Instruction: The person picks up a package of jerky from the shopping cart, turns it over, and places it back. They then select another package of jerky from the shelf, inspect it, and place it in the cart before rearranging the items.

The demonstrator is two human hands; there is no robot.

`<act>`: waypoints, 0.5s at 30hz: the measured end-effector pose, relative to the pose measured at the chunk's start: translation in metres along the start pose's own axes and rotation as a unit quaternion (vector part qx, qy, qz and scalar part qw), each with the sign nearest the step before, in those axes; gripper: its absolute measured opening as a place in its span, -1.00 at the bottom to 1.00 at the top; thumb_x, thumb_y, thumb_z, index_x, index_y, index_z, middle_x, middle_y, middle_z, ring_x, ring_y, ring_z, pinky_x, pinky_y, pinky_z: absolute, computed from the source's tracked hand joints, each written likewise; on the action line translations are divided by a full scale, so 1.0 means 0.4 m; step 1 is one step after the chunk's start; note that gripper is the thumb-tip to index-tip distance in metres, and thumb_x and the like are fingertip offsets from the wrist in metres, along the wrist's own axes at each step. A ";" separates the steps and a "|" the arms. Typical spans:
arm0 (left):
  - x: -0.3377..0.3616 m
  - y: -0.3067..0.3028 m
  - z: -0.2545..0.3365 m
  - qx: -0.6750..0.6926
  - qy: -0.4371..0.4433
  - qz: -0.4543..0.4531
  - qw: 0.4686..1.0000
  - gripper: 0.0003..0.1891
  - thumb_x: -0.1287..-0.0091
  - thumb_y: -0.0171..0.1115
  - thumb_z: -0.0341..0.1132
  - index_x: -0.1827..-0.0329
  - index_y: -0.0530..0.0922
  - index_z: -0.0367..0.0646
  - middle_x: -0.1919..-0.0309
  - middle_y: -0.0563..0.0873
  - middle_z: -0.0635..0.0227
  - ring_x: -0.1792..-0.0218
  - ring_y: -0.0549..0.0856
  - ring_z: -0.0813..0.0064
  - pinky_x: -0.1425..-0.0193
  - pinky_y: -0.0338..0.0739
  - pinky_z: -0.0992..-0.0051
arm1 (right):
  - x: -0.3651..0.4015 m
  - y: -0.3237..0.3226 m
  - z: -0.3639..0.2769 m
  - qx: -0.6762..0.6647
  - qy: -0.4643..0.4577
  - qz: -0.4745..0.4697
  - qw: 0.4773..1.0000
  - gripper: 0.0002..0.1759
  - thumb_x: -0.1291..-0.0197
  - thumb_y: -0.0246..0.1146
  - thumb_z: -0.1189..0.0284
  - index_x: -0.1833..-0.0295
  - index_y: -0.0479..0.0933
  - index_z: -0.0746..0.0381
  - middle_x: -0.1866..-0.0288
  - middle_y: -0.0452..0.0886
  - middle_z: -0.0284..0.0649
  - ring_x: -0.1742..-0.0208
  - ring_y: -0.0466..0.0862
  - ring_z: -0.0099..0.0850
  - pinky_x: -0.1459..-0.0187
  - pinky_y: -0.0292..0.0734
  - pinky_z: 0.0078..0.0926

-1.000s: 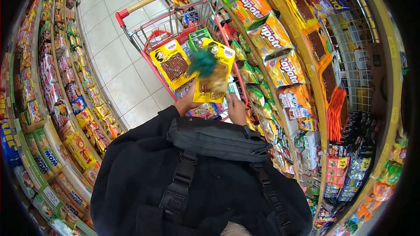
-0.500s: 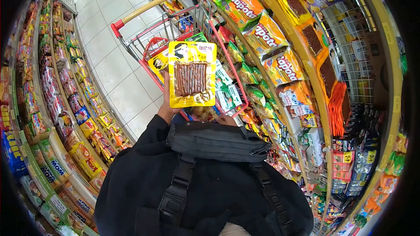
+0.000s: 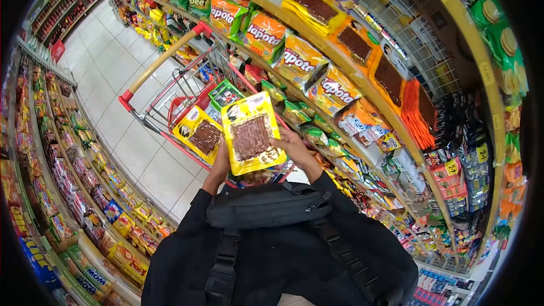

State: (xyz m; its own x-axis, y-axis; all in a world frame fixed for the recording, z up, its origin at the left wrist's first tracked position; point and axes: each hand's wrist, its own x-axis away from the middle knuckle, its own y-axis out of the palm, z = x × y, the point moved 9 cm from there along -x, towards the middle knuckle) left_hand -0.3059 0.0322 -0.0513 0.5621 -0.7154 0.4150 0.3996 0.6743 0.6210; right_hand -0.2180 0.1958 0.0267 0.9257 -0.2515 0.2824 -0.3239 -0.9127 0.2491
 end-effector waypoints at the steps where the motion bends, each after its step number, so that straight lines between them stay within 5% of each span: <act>1: 0.004 -0.012 -0.011 -0.060 -0.036 -0.018 0.997 -0.24 -0.53 -0.39 0.26 -0.38 0.36 -0.25 -0.23 0.58 0.17 -0.32 0.49 0.34 -0.39 0.32 0.34 | -0.005 -0.011 -0.062 0.037 -0.035 0.020 0.998 -0.60 -0.32 0.26 0.52 -0.25 0.45 0.32 -0.01 0.67 -0.30 0.06 0.64 -0.58 0.02 0.53 -0.54; 2: -0.007 -0.065 -0.024 -0.116 -0.050 0.026 0.992 -0.27 -0.54 -0.32 0.23 -0.31 0.45 -0.29 -0.16 0.63 0.19 -0.25 0.54 0.37 -0.32 0.37 0.36 | -0.005 -0.024 -0.133 0.073 -0.070 0.041 0.994 -0.61 -0.32 0.26 0.53 -0.24 0.46 0.33 -0.02 0.67 -0.30 0.06 0.64 -0.57 0.01 0.53 -0.55; 4: -0.024 -0.128 -0.010 -0.283 0.088 0.028 0.955 -0.41 -0.51 -0.07 0.12 -0.16 0.57 -0.29 -0.01 0.70 0.14 -0.16 0.59 0.28 -0.29 0.39 0.30 | -0.008 -0.046 -0.271 0.046 -0.083 0.069 0.993 -0.62 -0.28 0.25 0.57 -0.20 0.46 0.33 -0.02 0.64 -0.30 0.10 0.62 -0.58 0.05 0.54 -0.56; 7: 0.007 -0.168 0.013 -0.610 0.194 0.059 0.766 -0.57 -0.39 0.16 -0.01 -0.03 0.64 -0.22 0.11 0.73 0.13 -0.09 0.61 0.17 -0.30 0.36 0.22 | -0.020 -0.114 -0.500 0.031 -0.165 0.166 0.972 -0.67 -0.30 0.23 0.50 -0.16 0.47 0.29 0.05 0.62 -0.33 0.15 0.62 -0.55 0.09 0.56 -0.53; 10: 0.043 -0.155 -0.018 -0.711 0.276 0.041 0.645 -0.64 -0.31 0.24 -0.04 0.05 0.66 -0.14 0.13 0.72 0.12 -0.08 0.60 0.11 -0.35 0.30 0.15 | -0.085 -0.215 -0.654 -0.015 -0.207 0.209 0.956 -0.73 -0.36 0.20 0.44 -0.11 0.48 0.31 0.09 0.61 -0.32 0.14 0.63 -0.48 0.01 0.57 -0.44; 15: 0.032 -0.171 -0.045 -0.722 0.225 0.047 0.652 -0.52 -0.36 0.12 0.13 0.00 0.69 -0.08 0.10 0.74 0.22 -0.10 0.61 0.20 -0.45 0.14 0.10 | -0.250 -0.378 -0.747 -0.073 -0.182 0.234 0.952 -0.74 -0.34 0.24 0.40 -0.07 0.50 0.26 0.10 0.59 -0.32 0.03 0.60 -0.46 -0.04 0.52 -0.35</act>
State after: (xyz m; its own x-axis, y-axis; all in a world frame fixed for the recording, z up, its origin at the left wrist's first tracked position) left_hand -0.3128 -0.0199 -0.1005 0.6586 -0.7517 -0.0338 0.4303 0.4131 -0.8026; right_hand -0.3198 0.4550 0.2375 0.6703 -0.7395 0.0612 -0.7173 -0.6247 0.3085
